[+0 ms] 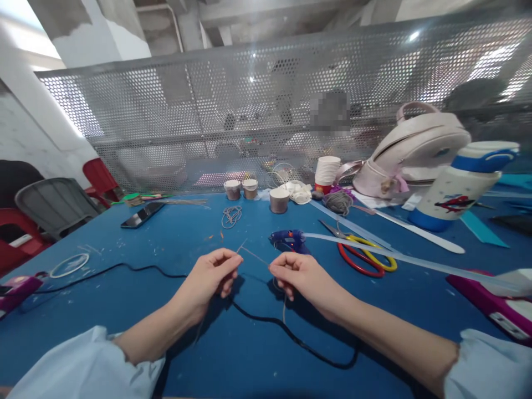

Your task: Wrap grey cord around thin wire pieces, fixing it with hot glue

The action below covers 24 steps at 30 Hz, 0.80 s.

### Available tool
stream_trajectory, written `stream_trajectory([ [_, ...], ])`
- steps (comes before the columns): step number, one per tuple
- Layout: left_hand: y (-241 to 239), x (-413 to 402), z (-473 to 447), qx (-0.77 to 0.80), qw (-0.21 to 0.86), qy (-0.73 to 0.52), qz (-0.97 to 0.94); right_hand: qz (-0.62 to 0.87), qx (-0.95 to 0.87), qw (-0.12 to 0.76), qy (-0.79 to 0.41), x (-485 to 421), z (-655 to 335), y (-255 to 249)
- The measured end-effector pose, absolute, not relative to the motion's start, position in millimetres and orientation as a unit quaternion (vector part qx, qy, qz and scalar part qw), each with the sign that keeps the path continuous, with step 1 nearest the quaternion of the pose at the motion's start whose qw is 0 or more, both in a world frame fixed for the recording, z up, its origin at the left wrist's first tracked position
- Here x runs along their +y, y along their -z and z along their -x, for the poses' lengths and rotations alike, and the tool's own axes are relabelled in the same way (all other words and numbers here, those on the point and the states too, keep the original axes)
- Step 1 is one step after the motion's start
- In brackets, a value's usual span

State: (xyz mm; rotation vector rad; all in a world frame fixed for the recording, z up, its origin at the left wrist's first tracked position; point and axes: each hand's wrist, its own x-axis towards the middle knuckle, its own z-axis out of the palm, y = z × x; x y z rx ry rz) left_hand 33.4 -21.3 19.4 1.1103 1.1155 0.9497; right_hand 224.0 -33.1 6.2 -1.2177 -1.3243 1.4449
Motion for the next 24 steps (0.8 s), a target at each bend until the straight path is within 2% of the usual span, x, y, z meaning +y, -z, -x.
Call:
stream_trajectory([
  [5,-22,-20,-35,0.417,0.686,-0.443,-0.399,0.478,-0.516,0.339,-0.625,-37,-220,0],
  [11,-23,-23,-37,0.350,0.724,-0.453,-0.384,0.477,-0.537,0.323,-0.616,-34,-225,3],
  [13,-21,-23,-36,0.356,0.717,-0.452,-0.394,0.483,-0.589,0.318,-0.565,-35,-233,-2],
  [16,-19,-21,-34,0.377,0.693,-0.454,-0.414,0.510,-0.686,0.336,-0.396,-35,-252,-9],
  [18,-18,-19,-33,0.394,0.677,-0.453,-0.426,0.542,-0.709,0.352,-0.283,-33,-268,-12],
  [21,-19,-17,-35,0.413,0.660,-0.442,-0.445,0.618,-0.698,0.330,-0.149,-24,-289,-11],
  [24,-20,-14,-39,0.434,0.646,-0.416,-0.471,0.639,-0.687,0.310,-0.155,-6,-297,-5],
])
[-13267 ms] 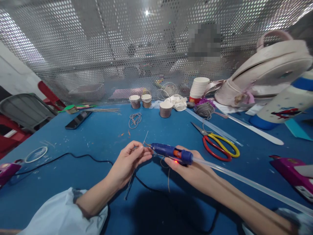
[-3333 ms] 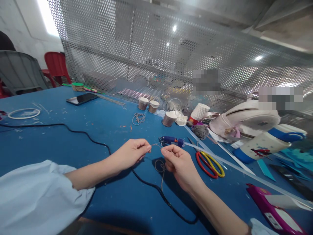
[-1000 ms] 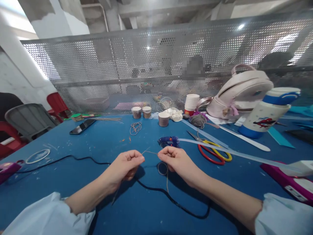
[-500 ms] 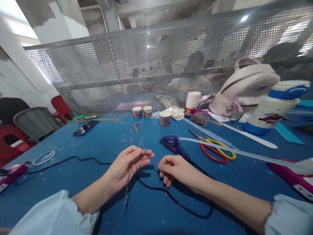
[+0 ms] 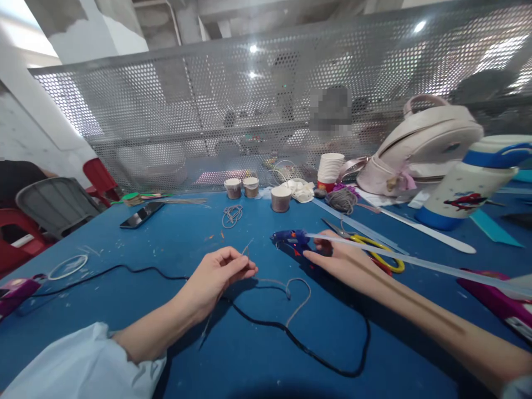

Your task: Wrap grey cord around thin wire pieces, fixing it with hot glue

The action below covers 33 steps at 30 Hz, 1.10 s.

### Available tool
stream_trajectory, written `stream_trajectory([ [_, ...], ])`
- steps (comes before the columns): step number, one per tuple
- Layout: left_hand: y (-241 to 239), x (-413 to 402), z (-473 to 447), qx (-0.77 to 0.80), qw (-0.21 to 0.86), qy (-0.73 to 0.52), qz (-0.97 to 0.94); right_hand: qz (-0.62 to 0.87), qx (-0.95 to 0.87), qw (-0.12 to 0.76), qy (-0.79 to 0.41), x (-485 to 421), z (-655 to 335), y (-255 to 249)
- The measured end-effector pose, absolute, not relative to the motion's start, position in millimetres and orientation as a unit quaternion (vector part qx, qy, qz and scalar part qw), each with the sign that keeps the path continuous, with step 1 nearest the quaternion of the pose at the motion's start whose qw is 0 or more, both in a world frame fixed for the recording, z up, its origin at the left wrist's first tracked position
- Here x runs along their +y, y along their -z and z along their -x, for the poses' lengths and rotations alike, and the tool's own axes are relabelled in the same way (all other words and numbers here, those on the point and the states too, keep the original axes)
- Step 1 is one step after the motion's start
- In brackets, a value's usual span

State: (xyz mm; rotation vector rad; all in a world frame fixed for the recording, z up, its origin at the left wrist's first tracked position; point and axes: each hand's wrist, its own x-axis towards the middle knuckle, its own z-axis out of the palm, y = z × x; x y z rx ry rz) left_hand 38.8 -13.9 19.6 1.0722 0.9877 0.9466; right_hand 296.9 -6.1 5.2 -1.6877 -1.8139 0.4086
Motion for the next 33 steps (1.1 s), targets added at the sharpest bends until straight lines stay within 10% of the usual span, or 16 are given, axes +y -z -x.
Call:
stream_trajectory([
  [13,-8,6,-52,0.493,0.606,-0.356,-0.512,0.518,-0.658,0.362,-0.411,-4,-274,3],
  [33,-3,8,-52,0.474,0.654,-0.388,-0.444,0.558,-0.657,0.324,-0.389,-27,-257,-13],
])
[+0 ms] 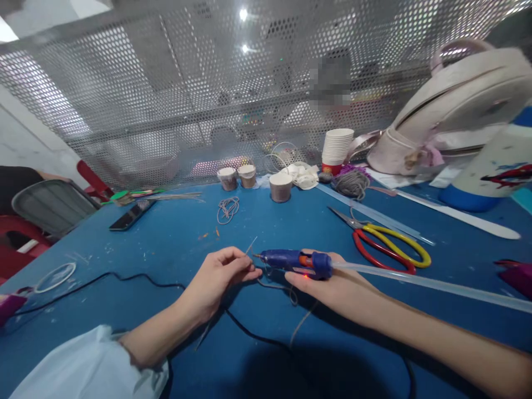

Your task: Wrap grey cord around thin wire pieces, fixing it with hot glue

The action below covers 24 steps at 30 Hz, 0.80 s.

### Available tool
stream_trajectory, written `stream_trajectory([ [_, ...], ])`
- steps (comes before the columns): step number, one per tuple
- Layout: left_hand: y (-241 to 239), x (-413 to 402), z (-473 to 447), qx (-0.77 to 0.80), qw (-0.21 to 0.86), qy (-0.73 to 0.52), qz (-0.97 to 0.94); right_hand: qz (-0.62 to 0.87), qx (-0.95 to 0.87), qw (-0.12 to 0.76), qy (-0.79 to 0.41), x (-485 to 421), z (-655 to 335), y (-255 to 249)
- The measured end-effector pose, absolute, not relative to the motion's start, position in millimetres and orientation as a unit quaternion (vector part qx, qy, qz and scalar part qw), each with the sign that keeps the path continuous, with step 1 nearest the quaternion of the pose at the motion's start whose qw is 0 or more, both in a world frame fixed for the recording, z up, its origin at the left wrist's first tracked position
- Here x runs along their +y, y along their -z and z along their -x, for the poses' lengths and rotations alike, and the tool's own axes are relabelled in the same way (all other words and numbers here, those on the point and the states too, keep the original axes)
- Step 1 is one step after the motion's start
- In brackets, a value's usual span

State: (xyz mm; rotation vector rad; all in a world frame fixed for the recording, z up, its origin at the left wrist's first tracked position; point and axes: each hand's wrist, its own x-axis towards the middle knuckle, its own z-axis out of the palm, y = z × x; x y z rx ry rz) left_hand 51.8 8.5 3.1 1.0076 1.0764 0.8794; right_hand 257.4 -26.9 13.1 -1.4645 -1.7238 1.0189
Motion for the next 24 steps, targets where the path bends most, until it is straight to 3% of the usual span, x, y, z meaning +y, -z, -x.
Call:
stream_trajectory([
  [24,-1.7,7.0,-53.7,0.470,0.658,-0.391,-0.440,0.562,-0.651,0.323,-0.396,-27.4,-255.3,-19.3],
])
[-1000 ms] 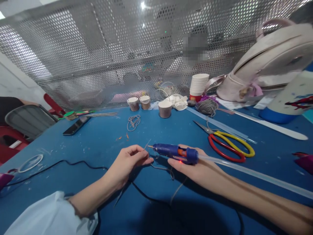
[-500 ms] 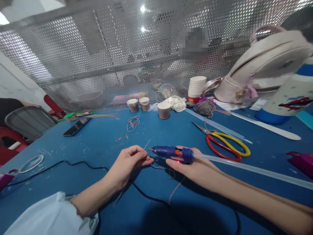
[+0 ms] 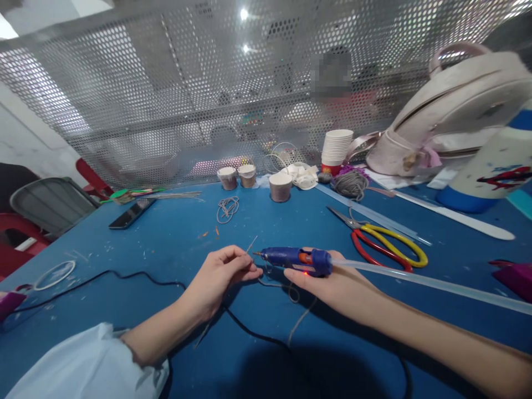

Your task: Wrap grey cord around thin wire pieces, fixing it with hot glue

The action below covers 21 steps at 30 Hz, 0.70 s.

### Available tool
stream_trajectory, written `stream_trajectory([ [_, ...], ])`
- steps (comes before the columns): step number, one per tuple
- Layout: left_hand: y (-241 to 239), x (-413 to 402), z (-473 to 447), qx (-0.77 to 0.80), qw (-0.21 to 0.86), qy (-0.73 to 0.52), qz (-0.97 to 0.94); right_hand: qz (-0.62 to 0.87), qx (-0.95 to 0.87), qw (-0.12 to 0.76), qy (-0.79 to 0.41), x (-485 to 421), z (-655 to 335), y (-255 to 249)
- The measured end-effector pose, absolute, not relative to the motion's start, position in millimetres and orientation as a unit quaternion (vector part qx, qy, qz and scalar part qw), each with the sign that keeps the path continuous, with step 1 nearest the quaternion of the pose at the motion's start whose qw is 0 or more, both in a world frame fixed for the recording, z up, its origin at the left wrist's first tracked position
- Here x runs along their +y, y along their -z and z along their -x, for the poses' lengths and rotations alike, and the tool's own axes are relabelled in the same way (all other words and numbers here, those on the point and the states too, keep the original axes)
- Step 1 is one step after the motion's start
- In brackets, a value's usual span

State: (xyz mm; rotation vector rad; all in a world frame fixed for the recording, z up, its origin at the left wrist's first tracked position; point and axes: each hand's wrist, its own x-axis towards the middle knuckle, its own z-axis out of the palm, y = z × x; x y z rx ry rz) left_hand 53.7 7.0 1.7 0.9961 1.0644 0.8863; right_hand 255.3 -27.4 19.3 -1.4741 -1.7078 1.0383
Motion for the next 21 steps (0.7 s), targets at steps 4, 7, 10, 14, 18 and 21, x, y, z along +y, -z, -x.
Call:
stream_trajectory([
  [4,-1.6,7.1,-54.5,0.468,0.658,-0.392,-0.440,0.566,-0.662,0.324,-0.370,-27.4,-254.9,-23.0],
  [7,-1.9,6.8,-54.9,0.469,0.658,-0.391,-0.441,0.563,-0.660,0.325,-0.377,-27.4,-254.9,-23.7],
  [10,-1.6,6.1,-54.5,0.469,0.657,-0.392,-0.441,0.560,-0.658,0.323,-0.387,-27.4,-254.8,-22.9],
  [14,-1.0,5.6,-54.0,0.469,0.656,-0.393,-0.441,0.574,-0.666,0.328,-0.346,-27.4,-254.4,-22.9],
  [18,-2.0,6.2,-54.5,0.470,0.657,-0.391,-0.442,0.580,-0.665,0.317,-0.348,-28.2,-254.3,-23.0],
  [21,-3.2,6.4,-54.9,0.471,0.655,-0.390,-0.444,0.578,-0.667,0.313,-0.351,-28.8,-254.1,-24.4],
])
